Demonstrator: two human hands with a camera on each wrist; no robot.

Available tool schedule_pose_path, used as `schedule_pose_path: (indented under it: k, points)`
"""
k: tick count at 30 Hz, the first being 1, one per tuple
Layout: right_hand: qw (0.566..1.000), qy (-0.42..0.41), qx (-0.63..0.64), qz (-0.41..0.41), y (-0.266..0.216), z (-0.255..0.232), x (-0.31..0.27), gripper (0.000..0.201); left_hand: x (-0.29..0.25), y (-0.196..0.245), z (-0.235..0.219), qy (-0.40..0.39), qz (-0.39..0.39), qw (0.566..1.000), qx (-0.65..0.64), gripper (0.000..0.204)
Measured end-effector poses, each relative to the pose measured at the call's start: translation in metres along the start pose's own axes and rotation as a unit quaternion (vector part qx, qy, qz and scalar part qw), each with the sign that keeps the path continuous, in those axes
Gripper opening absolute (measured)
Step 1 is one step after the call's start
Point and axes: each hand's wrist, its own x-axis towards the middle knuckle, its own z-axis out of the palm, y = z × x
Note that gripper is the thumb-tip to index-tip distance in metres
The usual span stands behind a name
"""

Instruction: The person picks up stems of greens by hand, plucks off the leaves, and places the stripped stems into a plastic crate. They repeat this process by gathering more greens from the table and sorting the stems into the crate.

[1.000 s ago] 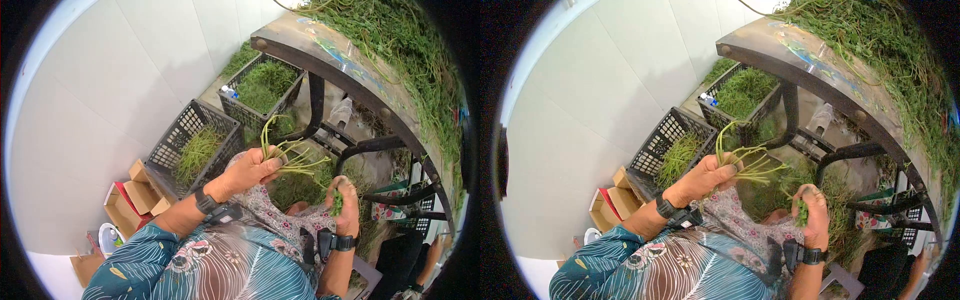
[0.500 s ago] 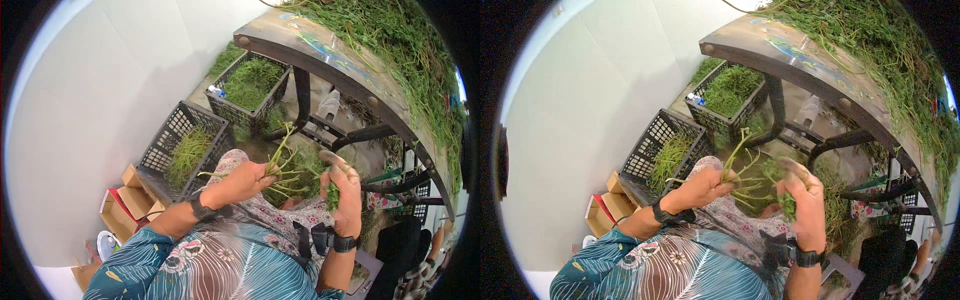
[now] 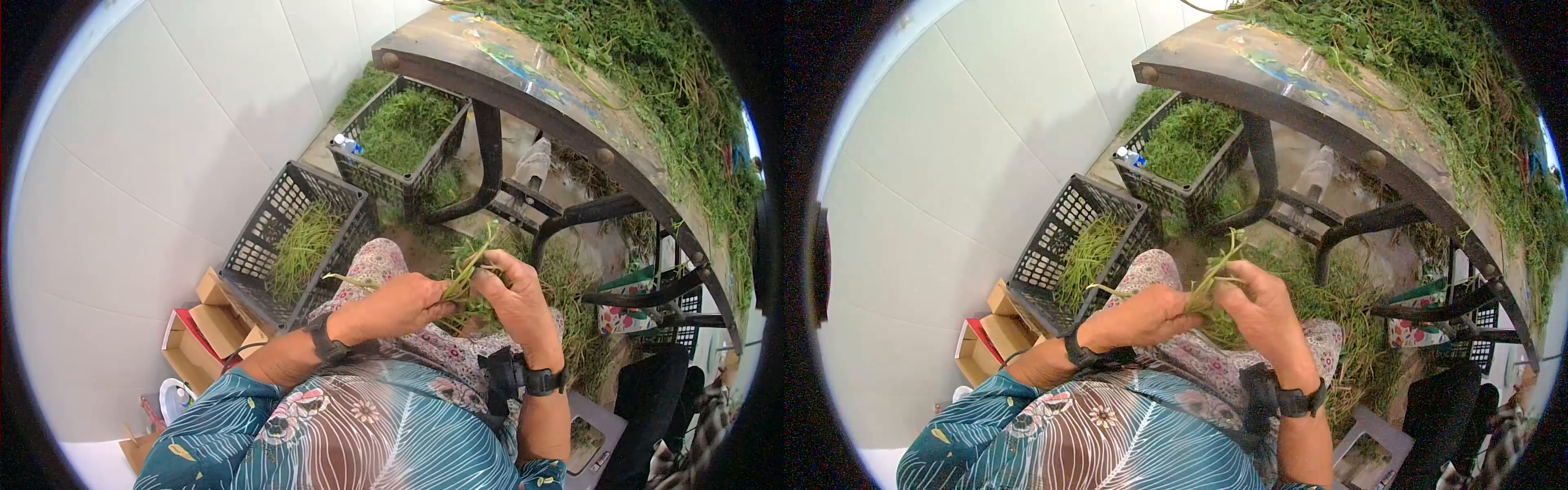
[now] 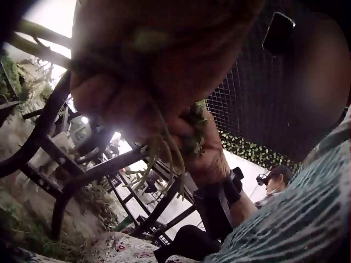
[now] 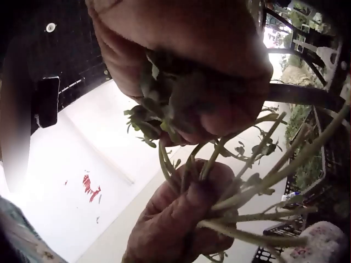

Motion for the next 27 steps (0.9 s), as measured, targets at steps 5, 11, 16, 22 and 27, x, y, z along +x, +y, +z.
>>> schedule_pose_path:
  k: [5, 11, 16, 22, 27]
  points:
    - [0.995, 0.027, -0.083, -0.048, 0.005, -0.001, 0.0, 0.019, 0.0, 0.0, 0.0, -0.013, -0.024, 1.0, 0.003, 0.018]
    - [0.99, 0.105, -0.079, -0.045, 0.012, -0.004, 0.002, 0.015, 0.002, 0.004, -0.003, -0.006, -0.052, 0.997, -0.062, 0.022]
    - [0.98, 0.146, -0.117, -0.064, 0.021, 0.001, 0.003, 0.016, 0.004, 0.006, -0.005, -0.017, -0.05, 0.998, -0.046, 0.02]
    - [0.942, 0.218, 0.254, 0.03, 0.039, -0.023, 0.005, 0.013, 0.0, 0.006, -0.007, -0.002, -0.055, 0.992, -0.117, 0.019]
    - [0.928, 0.186, 0.319, 0.053, 0.044, -0.04, -0.002, 0.012, 0.001, 0.002, -0.01, 0.063, -0.088, 0.969, -0.223, 0.021]
